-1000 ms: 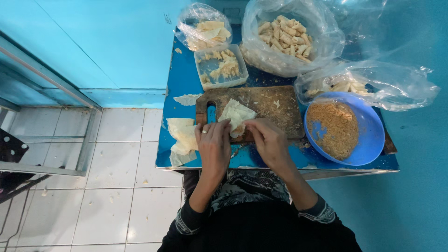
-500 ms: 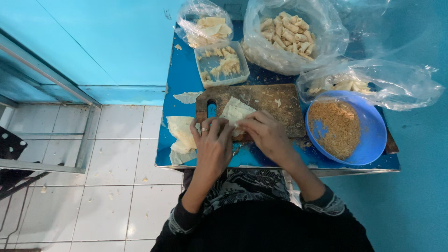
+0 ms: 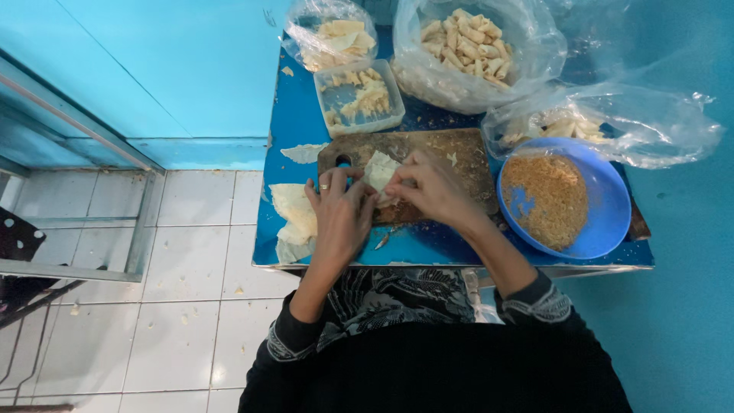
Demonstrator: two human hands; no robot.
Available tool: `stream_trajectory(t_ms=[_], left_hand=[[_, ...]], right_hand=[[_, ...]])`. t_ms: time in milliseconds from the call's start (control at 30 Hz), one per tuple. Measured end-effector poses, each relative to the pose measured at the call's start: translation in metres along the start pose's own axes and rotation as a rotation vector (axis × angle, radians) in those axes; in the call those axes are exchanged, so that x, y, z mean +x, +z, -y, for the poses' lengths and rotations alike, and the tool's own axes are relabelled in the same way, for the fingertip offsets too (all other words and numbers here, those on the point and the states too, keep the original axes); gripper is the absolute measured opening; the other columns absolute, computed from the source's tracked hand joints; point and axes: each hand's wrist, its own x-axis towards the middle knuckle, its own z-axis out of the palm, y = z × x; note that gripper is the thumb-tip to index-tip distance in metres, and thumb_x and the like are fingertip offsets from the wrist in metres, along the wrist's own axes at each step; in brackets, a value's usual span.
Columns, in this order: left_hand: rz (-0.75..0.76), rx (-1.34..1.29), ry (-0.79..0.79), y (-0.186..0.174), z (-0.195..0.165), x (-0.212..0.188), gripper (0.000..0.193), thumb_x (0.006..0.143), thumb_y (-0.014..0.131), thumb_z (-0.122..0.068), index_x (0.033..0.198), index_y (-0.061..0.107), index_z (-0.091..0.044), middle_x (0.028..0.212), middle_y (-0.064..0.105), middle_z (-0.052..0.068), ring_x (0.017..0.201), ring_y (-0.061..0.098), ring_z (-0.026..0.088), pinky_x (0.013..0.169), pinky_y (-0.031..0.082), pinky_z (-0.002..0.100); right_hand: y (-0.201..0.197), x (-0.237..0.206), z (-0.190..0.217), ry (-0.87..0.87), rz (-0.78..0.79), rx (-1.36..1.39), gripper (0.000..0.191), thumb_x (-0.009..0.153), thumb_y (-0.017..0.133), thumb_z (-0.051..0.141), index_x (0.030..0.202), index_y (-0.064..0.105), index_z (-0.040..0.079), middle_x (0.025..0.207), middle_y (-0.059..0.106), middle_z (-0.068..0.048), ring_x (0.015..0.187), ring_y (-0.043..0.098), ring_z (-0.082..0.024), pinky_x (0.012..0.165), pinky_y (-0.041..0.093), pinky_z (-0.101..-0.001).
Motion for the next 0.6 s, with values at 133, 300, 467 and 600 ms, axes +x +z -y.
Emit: stream_trajectory(t_ms=[133, 300, 467, 600], left_hand=[[0.023, -0.03, -0.019, -0.002, -0.004, 0.003, 0.015, 0.088, 0.077, -0.02, 0.093, 0.072, -0.007, 0.122, 0.058, 0.007, 0.124, 0.049, 0.032, 0.11, 0.024, 0.069], [0.077, -0.027, 0.097, -0.012, 0.003, -0.005, 0.023, 0.078, 0.081, -0.025, 0.091, 0.076, -0.006, 0.12, 0.058, 0.012, 0.123, 0.048, 0.035, 0.104, 0.017, 0.075], [0.028, -0.036, -0.01, 0.005, 0.011, 0.002, 0.009, 0.086, 0.079, -0.018, 0.09, 0.075, -0.011, 0.117, 0.061, 0.006, 0.123, 0.051, 0.031, 0.11, 0.024, 0.068], [0.027, -0.085, -0.161, 0.015, 0.013, 0.007, 0.016, 0.08, 0.082, -0.018, 0.089, 0.073, -0.01, 0.114, 0.062, 0.005, 0.119, 0.053, 0.031, 0.107, 0.029, 0.063]], right_hand=[[-0.001, 0.009, -0.004, 0.118, 0.077, 0.104, 0.019, 0.087, 0.078, 0.027, 0.087, 0.078, 0.008, 0.085, 0.061, -0.007, 0.082, 0.063, -0.025, 0.072, 0.047, -0.0402], [-0.003, 0.001, 0.0, 0.026, 0.031, 0.171, 0.019, 0.091, 0.074, 0.026, 0.091, 0.078, 0.008, 0.083, 0.061, -0.005, 0.081, 0.063, -0.025, 0.071, 0.047, -0.0393], [0.0, -0.018, 0.012, -0.226, -0.146, -0.096, 0.02, 0.084, 0.078, 0.03, 0.086, 0.079, 0.01, 0.087, 0.061, -0.007, 0.091, 0.061, -0.027, 0.074, 0.042, -0.0464], [0.005, -0.016, 0.016, -0.176, -0.158, -0.131, 0.015, 0.088, 0.076, 0.027, 0.089, 0.079, 0.012, 0.092, 0.062, -0.006, 0.097, 0.06, -0.026, 0.081, 0.043, -0.0465]])
